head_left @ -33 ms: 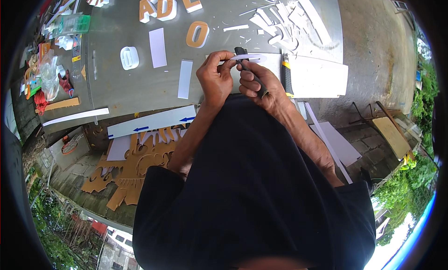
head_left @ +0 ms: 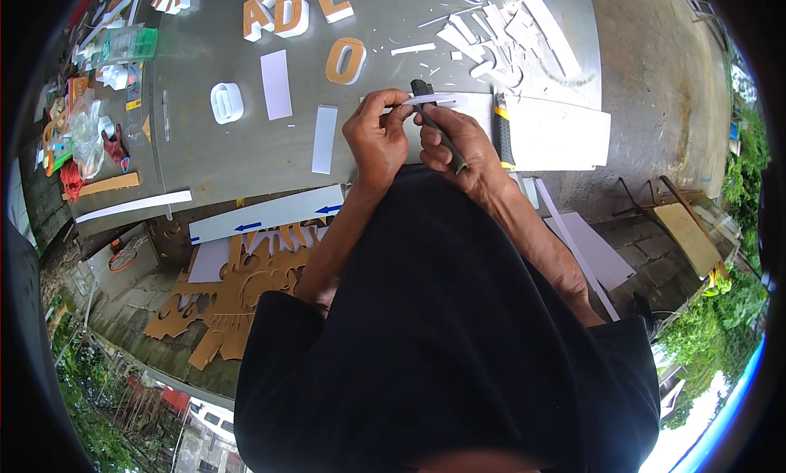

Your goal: The recorder is assembling and finishing three-dimensional letters for a sign.

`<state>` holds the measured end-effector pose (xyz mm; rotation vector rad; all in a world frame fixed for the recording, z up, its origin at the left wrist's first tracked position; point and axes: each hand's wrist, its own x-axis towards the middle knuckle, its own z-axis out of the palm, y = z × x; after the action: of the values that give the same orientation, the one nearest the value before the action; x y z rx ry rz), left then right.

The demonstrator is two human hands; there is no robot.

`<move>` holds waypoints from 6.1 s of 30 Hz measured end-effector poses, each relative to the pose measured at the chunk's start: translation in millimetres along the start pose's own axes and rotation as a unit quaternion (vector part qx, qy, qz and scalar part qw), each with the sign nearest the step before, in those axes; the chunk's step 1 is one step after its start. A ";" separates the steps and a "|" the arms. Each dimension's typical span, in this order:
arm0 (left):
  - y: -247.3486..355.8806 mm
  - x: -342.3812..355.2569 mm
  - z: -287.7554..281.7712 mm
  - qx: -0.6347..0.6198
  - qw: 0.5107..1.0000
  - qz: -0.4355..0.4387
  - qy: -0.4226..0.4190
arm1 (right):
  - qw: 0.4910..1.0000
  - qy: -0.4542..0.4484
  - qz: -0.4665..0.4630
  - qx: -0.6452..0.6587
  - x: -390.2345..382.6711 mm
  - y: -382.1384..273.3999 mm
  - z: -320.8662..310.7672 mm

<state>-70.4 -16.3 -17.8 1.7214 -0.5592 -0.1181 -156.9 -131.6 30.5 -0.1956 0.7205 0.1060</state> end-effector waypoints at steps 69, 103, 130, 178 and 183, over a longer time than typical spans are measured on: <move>12.8 1.0 -2.5 -0.007 0.995 0.001 -0.103 | 0.458 0.076 -0.416 -0.782 -3.6 -18.6 -25.6; 20.1 32.5 -21.5 -0.187 0.974 -0.116 -0.047 | 0.866 -0.002 -0.186 -0.465 -17.8 -53.9 -2.7; 35.3 44.2 -12.4 -0.395 0.893 -0.189 -0.103 | 0.614 -0.080 -0.392 -0.680 -11.8 -26.0 17.5; 43.6 43.5 -12.7 -0.418 0.869 -0.199 -0.177 | 0.771 -0.128 -0.224 -0.583 -31.4 -28.8 23.3; 48.8 43.1 -6.4 -0.458 0.845 -0.221 -0.169 | 0.390 -0.037 -0.592 -0.704 -26.0 -12.1 29.3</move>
<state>-44.7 -34.9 39.4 0.8431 -0.2566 -0.8908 -155.4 -137.8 71.0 -2.3384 0.0247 -0.7267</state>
